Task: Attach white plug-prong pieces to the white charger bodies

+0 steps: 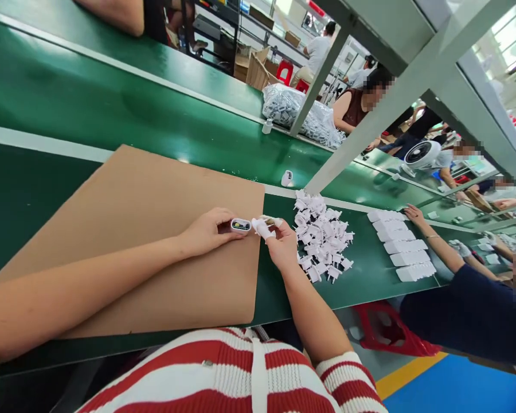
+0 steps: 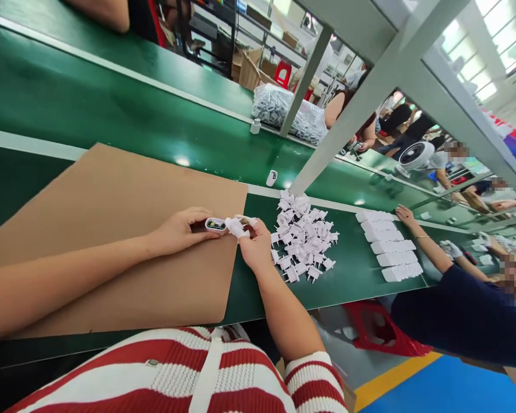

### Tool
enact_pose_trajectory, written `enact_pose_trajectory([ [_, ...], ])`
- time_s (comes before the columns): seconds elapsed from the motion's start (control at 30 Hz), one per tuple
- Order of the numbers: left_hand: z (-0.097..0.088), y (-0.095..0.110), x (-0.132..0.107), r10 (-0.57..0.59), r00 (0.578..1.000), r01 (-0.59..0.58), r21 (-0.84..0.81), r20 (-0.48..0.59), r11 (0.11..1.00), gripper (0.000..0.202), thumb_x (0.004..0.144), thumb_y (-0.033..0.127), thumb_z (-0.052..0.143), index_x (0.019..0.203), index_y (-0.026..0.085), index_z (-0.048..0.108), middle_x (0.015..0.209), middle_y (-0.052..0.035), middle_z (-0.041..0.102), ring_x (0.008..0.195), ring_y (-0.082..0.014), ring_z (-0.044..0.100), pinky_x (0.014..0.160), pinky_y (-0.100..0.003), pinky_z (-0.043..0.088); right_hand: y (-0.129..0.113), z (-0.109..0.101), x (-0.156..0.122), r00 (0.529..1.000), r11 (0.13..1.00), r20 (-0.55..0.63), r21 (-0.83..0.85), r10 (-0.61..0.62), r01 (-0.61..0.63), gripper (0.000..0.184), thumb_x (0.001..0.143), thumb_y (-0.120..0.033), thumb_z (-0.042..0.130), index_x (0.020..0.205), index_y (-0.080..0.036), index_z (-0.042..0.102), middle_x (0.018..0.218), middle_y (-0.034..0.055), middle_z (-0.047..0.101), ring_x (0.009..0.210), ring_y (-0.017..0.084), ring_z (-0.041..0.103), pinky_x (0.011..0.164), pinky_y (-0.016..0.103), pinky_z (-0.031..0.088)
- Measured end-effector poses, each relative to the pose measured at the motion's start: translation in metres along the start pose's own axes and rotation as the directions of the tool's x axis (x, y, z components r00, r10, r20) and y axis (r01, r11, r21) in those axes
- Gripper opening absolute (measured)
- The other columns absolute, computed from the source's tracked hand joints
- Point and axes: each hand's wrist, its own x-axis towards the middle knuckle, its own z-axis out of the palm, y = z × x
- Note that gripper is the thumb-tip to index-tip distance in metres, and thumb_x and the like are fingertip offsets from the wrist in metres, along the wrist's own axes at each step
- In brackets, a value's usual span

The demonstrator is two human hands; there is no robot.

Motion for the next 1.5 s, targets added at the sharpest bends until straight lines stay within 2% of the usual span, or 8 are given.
enact_pose_trajectory([
  [0.1,-0.003,-0.003,-0.001,0.055,0.998,-0.054,-0.008,0.023,0.998,0.048,0.088,0.068,0.071,0.099,0.022,0.077,0.099,-0.008,0.071,0.096,-0.0267,0.065,0.083,-0.038,0.052,-0.006,0.0,0.0,0.979,0.954,0.039,-0.221,-0.2,0.204,0.028,0.086,-0.035,0.073,0.109,-0.021,0.08,0.105,0.0061,0.071,0.094,0.018,0.069,0.085,0.031,0.058],
  [0.2,-0.002,-0.007,0.001,0.075,0.997,-0.074,-0.022,0.013,0.997,0.052,0.086,0.07,0.073,0.101,0.021,0.078,0.097,-0.0086,0.07,0.092,-0.0265,0.065,0.081,-0.038,0.053,-0.016,0.003,-0.002,0.919,0.797,0.234,-0.46,-0.317,0.392,0.037,0.088,-0.014,0.059,0.12,-0.021,0.078,0.109,0.0079,0.071,0.104,0.02,0.067,0.093,0.033,0.056],
  [0.33,0.001,-0.013,0.002,0.092,0.996,-0.092,-0.028,-0.002,0.995,0.052,0.086,0.071,0.071,0.096,0.02,0.076,0.098,-0.0093,0.07,0.094,-0.0271,0.065,0.083,-0.04,0.053,-0.027,0.011,-0.001,0.866,0.558,0.391,-0.663,-0.312,0.5,0.051,0.085,-0.004,0.054,0.129,-0.019,0.073,0.109,0.0093,0.069,0.106,0.023,0.063,0.094,0.034,0.054],
  [0.47,0.001,-0.016,0.002,0.095,0.996,-0.095,-0.033,-0.004,0.995,0.05,0.085,0.07,0.072,0.091,0.02,0.073,0.097,-0.0089,0.069,0.094,-0.0269,0.064,0.083,-0.04,0.052,-0.029,0.018,0.006,0.865,0.439,0.426,-0.746,-0.264,0.501,0.043,0.084,-0.004,0.054,0.119,-0.017,0.074,0.104,0.0099,0.066,0.1,0.025,0.06,0.087,0.035,0.051],
  [0.93,0.001,-0.012,0.001,0.073,0.997,-0.074,-0.057,-0.013,0.996,0.046,0.085,0.066,0.073,0.088,0.021,0.074,0.095,-0.0085,0.068,0.091,-0.0261,0.063,0.081,-0.04,0.052,-0.038,0.014,0.009,0.856,0.434,0.434,-0.738,-0.281,0.517,0.036,0.082,-0.008,0.056,0.108,-0.02,0.077,0.095,0.0074,0.066,0.094,0.024,0.06,0.087,0.037,0.047],
  [1.23,0.001,-0.011,-0.002,0.069,0.997,-0.07,-0.026,-0.021,0.997,0.044,0.087,0.064,0.071,0.087,0.02,0.073,0.094,-0.0076,0.067,0.091,-0.0261,0.063,0.083,-0.04,0.051,-0.04,0.021,0.013,0.858,0.335,0.467,-0.79,-0.214,0.513,0.026,0.077,-0.007,0.061,0.092,-0.024,0.074,0.09,0.0038,0.066,0.095,0.022,0.062,0.115,0.041,0.039],
  [1.37,0.002,-0.009,0.0,0.054,0.998,-0.054,-0.006,-0.028,0.999,0.045,0.088,0.067,0.069,0.092,0.022,0.076,0.097,-0.008,0.069,0.095,-0.0273,0.064,0.087,-0.041,0.052,-0.039,0.028,0.012,0.898,0.386,0.414,-0.812,-0.147,0.437,0.029,0.077,-0.008,0.063,0.098,-0.023,0.075,0.092,0.0031,0.069,0.101,0.022,0.066,0.12,0.042,0.035],
  [1.5,0.004,0.002,0.0,0.035,0.999,-0.034,0.024,-0.01,0.999,0.053,0.085,0.073,0.066,0.091,0.022,0.077,0.095,-0.0097,0.071,0.093,-0.0299,0.066,0.088,-0.043,0.054,-0.038,0.021,0.003,0.929,0.513,0.339,-0.777,-0.146,0.364,0.044,0.081,-0.007,0.065,0.121,-0.025,0.072,0.112,0.002,0.076,0.113,0.02,0.068,0.126,0.044,0.03],
])
